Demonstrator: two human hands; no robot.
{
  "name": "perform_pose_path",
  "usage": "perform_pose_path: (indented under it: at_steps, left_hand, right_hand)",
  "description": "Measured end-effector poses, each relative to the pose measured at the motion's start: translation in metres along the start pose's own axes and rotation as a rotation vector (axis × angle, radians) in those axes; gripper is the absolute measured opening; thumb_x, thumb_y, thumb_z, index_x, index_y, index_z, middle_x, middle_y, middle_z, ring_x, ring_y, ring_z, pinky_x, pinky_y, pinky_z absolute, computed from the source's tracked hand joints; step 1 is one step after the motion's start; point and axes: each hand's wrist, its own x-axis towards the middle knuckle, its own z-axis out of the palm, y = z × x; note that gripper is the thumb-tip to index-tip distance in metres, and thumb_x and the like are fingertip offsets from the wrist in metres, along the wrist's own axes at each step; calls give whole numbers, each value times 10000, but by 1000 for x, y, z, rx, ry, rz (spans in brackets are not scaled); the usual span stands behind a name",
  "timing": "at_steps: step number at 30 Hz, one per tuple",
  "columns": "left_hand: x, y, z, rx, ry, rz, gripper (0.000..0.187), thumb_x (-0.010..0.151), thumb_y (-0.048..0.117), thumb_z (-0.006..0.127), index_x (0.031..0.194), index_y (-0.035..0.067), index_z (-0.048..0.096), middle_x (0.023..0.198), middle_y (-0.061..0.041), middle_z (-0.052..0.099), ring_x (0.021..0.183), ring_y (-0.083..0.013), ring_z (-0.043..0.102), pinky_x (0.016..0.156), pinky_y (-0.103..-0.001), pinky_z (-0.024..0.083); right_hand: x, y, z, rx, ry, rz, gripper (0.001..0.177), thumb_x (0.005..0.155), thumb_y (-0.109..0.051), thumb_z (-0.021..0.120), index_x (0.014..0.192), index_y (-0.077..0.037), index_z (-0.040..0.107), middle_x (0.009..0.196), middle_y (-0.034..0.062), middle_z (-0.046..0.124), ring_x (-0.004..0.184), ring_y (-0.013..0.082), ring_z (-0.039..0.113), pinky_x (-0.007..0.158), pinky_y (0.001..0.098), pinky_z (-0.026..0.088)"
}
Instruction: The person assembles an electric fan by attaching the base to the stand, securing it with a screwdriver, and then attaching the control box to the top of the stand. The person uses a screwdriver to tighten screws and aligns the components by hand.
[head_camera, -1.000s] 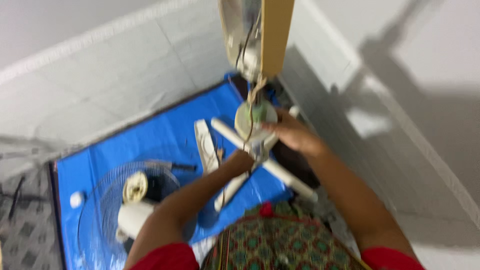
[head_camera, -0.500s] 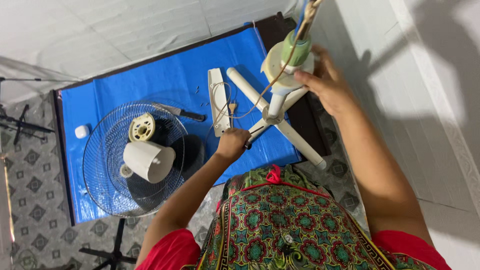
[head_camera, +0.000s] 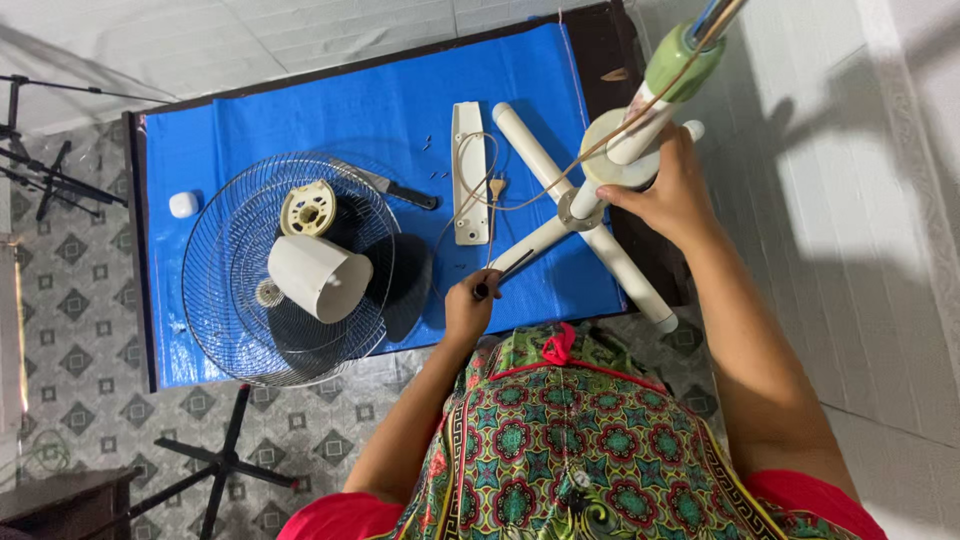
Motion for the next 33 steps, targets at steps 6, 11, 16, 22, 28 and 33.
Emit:
perform_pose_path:
  at_steps: [6,11,16,22,28,33]
  left_hand:
    - [-22,-24,-9,-38,54,-85,251,978,283,636,1052,91,780,717,-59,744,649,-182,718,644,-329,538]
    - [-44,-41,-14,-89,65,-118,246,991,268,623,1055,86,776,739,-59,756,667,-161,729,639,-312,536]
    - [-55,-54,-17,-101,105,-162,252,1000,261,608,1064,85,775,732,-70,751,672,-159,729,634,-305,531]
    - [-63,-66,-21,-95,157,-163,253,1003,274,616,1066,88,776,726,-65,750,661,-150,728,624,-300,534]
    - [-65,-65,-21,-76,145,-173,246,988,283,630,1064,101,777,733,-67,755,645,-181,737,602,-320,538]
    - [-65,-59,-23,-14,149,-114,236,985,278,635,1043,101,780,736,-80,746,653,-213,736,601,-340,538]
  right_hand:
    - [-20,24,38,-90,-87,114,1011,771,-413,899,1538,-26,366,1425,249,525,1300,440,573,1026,521,507]
    - [-32,56,71,-151,-173,117,1001,769,-458,896,1511,-30,380,1444,254,535,1324,429,566,1075,514,500]
    - [-47,88,103,-148,-255,188,1071,760,-469,882,1539,3,319,1472,297,485,1325,460,523,1032,528,480]
    - [-57,114,124,-181,-291,245,1086,702,-499,905,1512,-9,373,1461,260,508,1362,438,509,1106,527,442]
    - [-43,114,140,-253,-160,126,1028,624,-524,976,1398,-21,525,1416,294,468,1330,478,429,1109,554,401]
    - [-31,116,131,-179,-298,158,1023,586,-450,960,1415,-33,529,1399,235,524,1333,428,477,1126,535,400]
